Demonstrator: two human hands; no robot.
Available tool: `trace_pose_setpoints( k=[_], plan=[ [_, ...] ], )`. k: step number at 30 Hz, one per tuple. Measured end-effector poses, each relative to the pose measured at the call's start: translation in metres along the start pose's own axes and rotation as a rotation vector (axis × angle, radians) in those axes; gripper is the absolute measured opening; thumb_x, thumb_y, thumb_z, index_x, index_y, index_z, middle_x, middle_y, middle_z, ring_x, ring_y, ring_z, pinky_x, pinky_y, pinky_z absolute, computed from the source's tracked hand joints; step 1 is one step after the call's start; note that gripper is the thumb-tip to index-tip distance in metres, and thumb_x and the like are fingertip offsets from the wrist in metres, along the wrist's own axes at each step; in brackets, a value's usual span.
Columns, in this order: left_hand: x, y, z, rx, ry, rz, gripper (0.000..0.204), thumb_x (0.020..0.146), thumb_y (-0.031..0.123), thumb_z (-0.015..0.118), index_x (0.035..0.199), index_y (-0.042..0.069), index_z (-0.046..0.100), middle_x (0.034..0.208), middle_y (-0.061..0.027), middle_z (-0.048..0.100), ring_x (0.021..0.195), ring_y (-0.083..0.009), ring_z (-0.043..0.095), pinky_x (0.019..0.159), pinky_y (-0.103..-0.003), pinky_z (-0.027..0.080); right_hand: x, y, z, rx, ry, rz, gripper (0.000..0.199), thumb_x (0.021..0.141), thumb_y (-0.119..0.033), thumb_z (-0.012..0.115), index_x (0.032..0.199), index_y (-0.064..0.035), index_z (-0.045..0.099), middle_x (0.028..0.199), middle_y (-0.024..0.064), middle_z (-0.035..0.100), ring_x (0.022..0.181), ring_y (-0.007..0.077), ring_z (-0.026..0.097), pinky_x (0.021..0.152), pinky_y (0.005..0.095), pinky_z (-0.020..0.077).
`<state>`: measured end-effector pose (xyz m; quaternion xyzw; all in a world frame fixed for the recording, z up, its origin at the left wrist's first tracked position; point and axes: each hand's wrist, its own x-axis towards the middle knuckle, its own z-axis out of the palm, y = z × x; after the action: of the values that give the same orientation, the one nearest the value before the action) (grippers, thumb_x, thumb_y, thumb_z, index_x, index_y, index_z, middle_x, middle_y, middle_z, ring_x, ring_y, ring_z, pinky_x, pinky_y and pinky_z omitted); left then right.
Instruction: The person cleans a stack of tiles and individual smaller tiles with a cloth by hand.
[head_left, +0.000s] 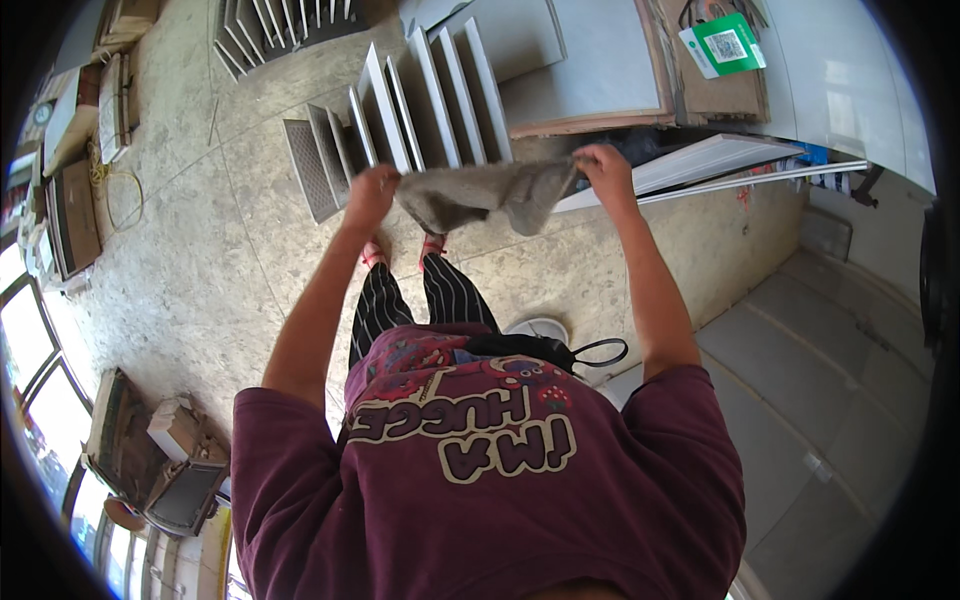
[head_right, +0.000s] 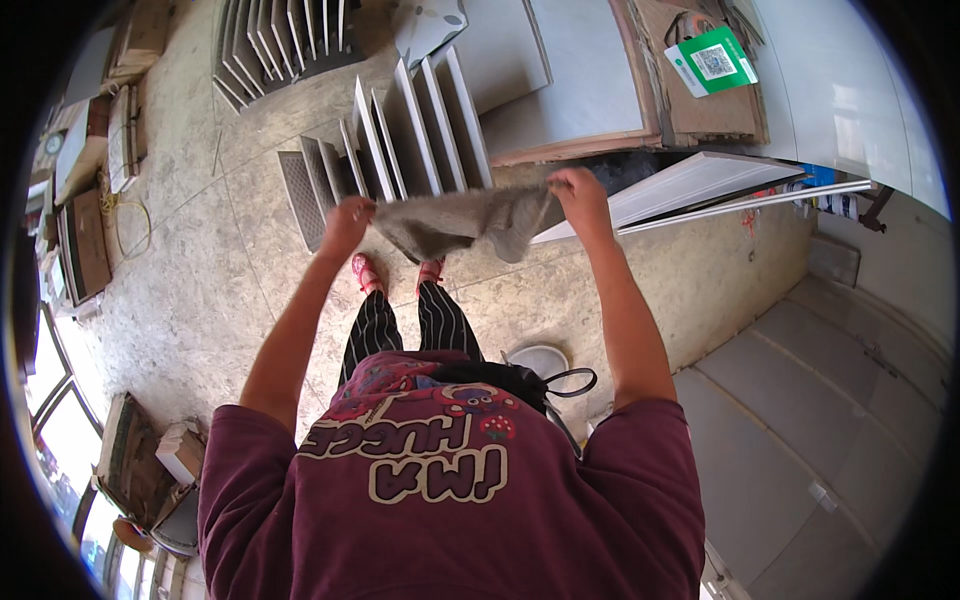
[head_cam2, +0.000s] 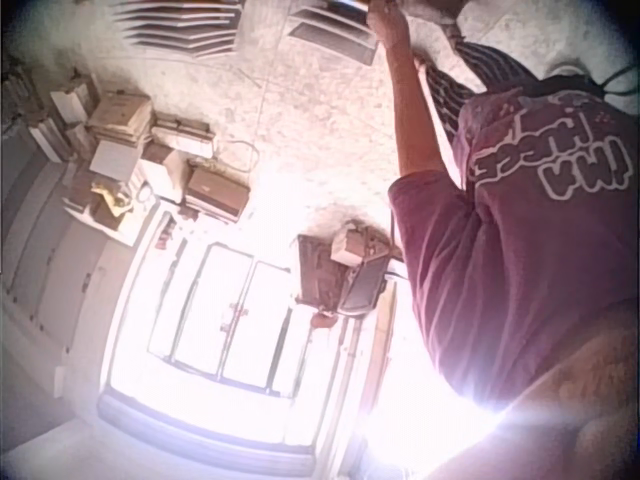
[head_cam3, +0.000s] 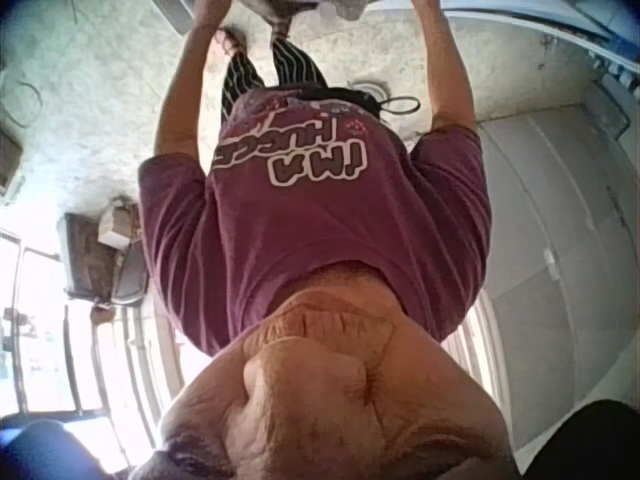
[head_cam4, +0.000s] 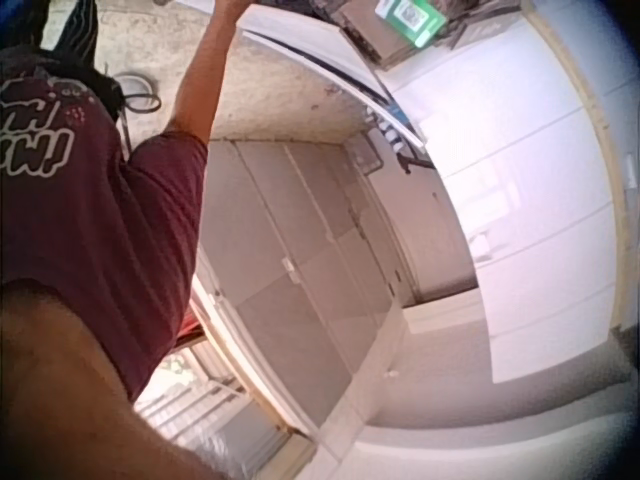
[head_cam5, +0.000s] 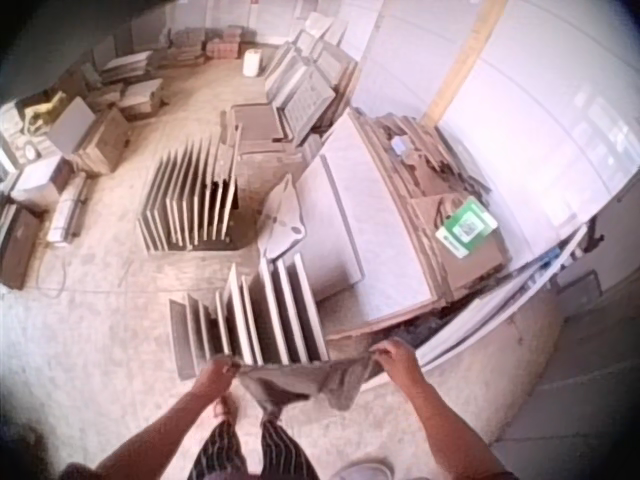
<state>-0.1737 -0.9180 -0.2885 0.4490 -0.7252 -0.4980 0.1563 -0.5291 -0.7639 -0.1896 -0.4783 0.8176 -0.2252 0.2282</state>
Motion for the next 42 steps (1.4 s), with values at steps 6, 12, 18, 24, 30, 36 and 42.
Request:
trace_pose_setpoints(
  k=[6,12,18,24,30,36,42],
  plan=[
    [0.095,-0.011,-0.046,0.076,0.139,-0.017,0.016,0.082,0.014,0.057,0.093,0.004,0.064,0.078,-0.0123,0.064,0.07,-0.0235,0.061,0.063,-0.033,0.049,0.109,-0.026,0.011,0.158,0.039,0.047,0.019,0.079,-0.01,0.057,0.095,-0.0052,0.065,0.088,0.0119,0.064,0.083,0.0243,0.061,0.073,0.0322,0.0475],
    [0.146,0.002,-0.079,0.144,0.346,0.121,0.017,0.085,0.014,0.056,0.095,0.004,0.064,0.079,-0.0091,0.066,0.063,-0.0144,0.064,0.06,-0.027,0.049,0.16,-0.068,0.008,0.086,0.184,-0.054,0.017,0.08,-0.014,0.058,0.094,-0.0094,0.066,0.088,0.0101,0.063,0.081,0.0234,0.061,0.072,0.0324,0.0475],
    [0.124,-0.009,-0.055,0.163,0.35,0.086,0.017,0.08,0.019,0.059,0.092,0.009,0.067,0.087,-0.0125,0.066,0.085,-0.0274,0.063,0.075,-0.034,0.048,0.143,-0.054,0.024,-0.036,0.187,-0.073,0.014,0.079,-0.014,0.06,0.09,-0.0118,0.067,0.086,0.0121,0.06,0.079,0.0275,0.059,0.072,0.0349,0.0472],
    [0.08,-0.044,0.001,0.16,0.229,-0.059,0.015,0.077,0.017,0.061,0.087,0.008,0.067,0.085,-0.0144,0.065,0.081,-0.03,0.063,0.073,-0.036,0.049,0.098,0.0,0.066,-0.092,0.007,-0.033,0.014,0.077,-0.013,0.06,0.089,-0.0134,0.067,0.089,0.0134,0.06,0.085,0.0312,0.059,0.074,0.0386,0.0477],
    [0.089,-0.057,0.009,0.141,0.259,-0.12,0.015,0.078,0.014,0.057,0.088,0.01,0.067,0.091,-0.0152,0.063,0.087,-0.0338,0.06,0.076,-0.04,0.048,0.105,-0.003,0.073,-0.127,-0.052,0.018,0.014,0.078,-0.013,0.059,0.09,-0.0136,0.067,0.092,0.0116,0.061,0.087,0.0306,0.059,0.075,0.0388,0.0478],
    [0.138,-0.057,0.008,0.173,0.33,-0.134,0.015,0.079,0.017,0.057,0.088,0.014,0.067,0.097,-0.0114,0.061,0.091,-0.0332,0.058,0.077,-0.041,0.046,0.15,-0.01,0.084,-0.122,0.025,-0.027,0.013,0.078,-0.014,0.06,0.089,-0.0136,0.066,0.093,0.0087,0.061,0.087,0.0281,0.059,0.074,0.037,0.0477],
    [0.184,-0.088,0.021,0.184,0.274,-0.221,0.022,0.077,0.023,0.064,0.096,0.013,0.068,0.086,-0.0112,0.067,0.08,-0.0263,0.064,0.071,-0.035,0.049,0.19,-0.018,0.106,-0.078,-0.025,0.014,0.015,0.079,-0.018,0.06,0.093,-0.014,0.064,0.094,0.007,0.062,0.088,0.0263,0.059,0.075,0.0356,0.0476]
  ],
)
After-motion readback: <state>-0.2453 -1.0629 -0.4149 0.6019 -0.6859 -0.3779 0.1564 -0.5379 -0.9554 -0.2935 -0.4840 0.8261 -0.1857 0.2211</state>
